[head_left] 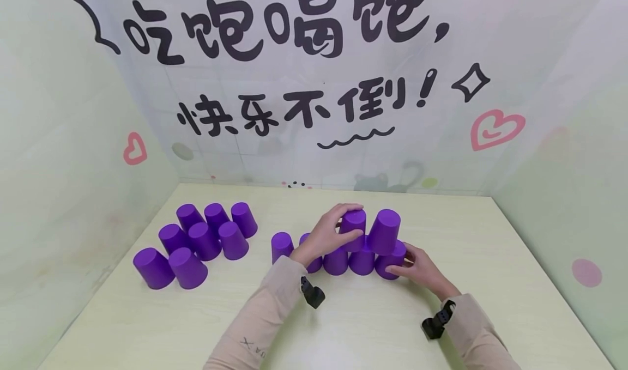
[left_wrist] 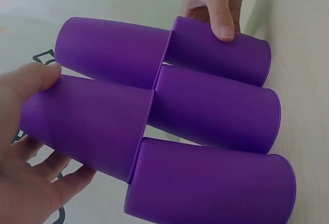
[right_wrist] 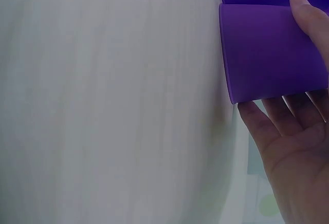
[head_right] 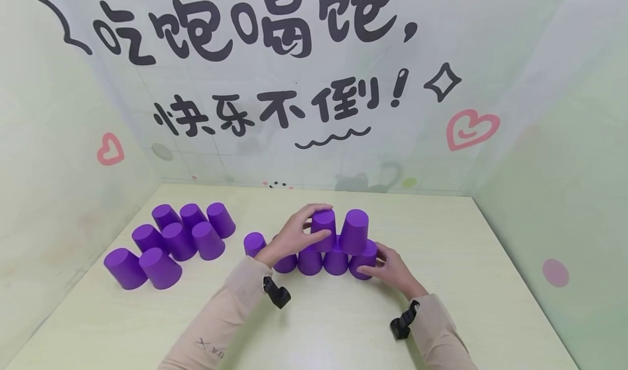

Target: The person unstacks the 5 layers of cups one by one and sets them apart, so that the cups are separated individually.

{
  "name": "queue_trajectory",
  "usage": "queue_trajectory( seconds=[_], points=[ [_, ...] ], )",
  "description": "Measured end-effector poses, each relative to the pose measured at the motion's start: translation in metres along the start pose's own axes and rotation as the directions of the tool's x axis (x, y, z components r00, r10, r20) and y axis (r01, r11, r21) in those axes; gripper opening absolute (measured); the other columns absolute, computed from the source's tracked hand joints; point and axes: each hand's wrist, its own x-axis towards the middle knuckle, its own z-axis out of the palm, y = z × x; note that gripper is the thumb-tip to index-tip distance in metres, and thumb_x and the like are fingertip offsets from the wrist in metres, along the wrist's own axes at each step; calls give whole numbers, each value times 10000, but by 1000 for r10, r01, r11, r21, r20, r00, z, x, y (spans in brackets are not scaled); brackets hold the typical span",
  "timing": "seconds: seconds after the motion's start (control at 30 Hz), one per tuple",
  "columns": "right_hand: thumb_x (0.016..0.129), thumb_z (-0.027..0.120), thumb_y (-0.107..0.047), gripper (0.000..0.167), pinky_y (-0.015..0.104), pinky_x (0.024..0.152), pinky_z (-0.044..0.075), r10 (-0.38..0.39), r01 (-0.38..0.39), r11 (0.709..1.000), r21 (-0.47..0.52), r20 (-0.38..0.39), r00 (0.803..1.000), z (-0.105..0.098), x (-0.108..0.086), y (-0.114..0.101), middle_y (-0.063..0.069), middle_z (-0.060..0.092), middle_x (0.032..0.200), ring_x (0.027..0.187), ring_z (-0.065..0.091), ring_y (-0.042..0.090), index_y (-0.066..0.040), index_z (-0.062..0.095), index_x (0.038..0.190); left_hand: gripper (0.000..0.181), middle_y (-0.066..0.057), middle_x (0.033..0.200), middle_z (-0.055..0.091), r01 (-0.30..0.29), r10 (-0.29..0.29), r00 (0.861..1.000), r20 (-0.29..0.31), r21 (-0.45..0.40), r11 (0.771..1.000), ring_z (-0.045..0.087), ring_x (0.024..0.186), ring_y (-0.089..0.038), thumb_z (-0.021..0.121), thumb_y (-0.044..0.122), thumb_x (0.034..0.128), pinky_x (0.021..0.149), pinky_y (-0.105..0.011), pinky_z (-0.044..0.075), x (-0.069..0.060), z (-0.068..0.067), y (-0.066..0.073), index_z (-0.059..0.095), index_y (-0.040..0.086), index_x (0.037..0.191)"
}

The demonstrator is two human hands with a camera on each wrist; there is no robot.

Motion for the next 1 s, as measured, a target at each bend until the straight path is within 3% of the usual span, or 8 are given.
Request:
queue_trajectory(
  seconds=[0.23,0.4,0.67,1.0],
  points=[
    [737,722,-170,614,261,754,499,0,-1,1000,-5,-5,1000,-1,0,1,207,538,1130,945,571,225,11,441,1253,489,-21,1232,471,-1,0,1000,-20,-13,1000,505,1061,-141,632,198,827,871,-258,439,1,2,-2,446,160,1278],
    [740,720,-166,614,263,760,497,-6,6,1000,-6,0,1000,0,-1,1,206,537,1135,951,570,224,11,438,1256,491,-36,1229,484,-9,7,999,-40,-34,999,512,1054,-160,642,179,818,864,-291,446,1,-5,4,456,140,1271],
    [738,722,-171,612,259,760,496,-5,5,1000,-12,-3,1000,-1,0,1,204,534,1138,958,566,228,8,442,1252,494,-35,1216,496,-33,33,995,-91,3,999,518,1039,-153,653,163,809,844,-300,462,-3,-34,15,465,131,1265],
    [732,726,-168,622,261,761,496,-1,1,1000,-7,0,1000,-1,0,0,207,531,1140,969,558,261,13,439,1253,502,-80,1164,499,-41,54,993,-101,124,991,527,1014,-205,648,166,813,838,-310,473,-25,-78,14,452,113,1273]
  ],
)
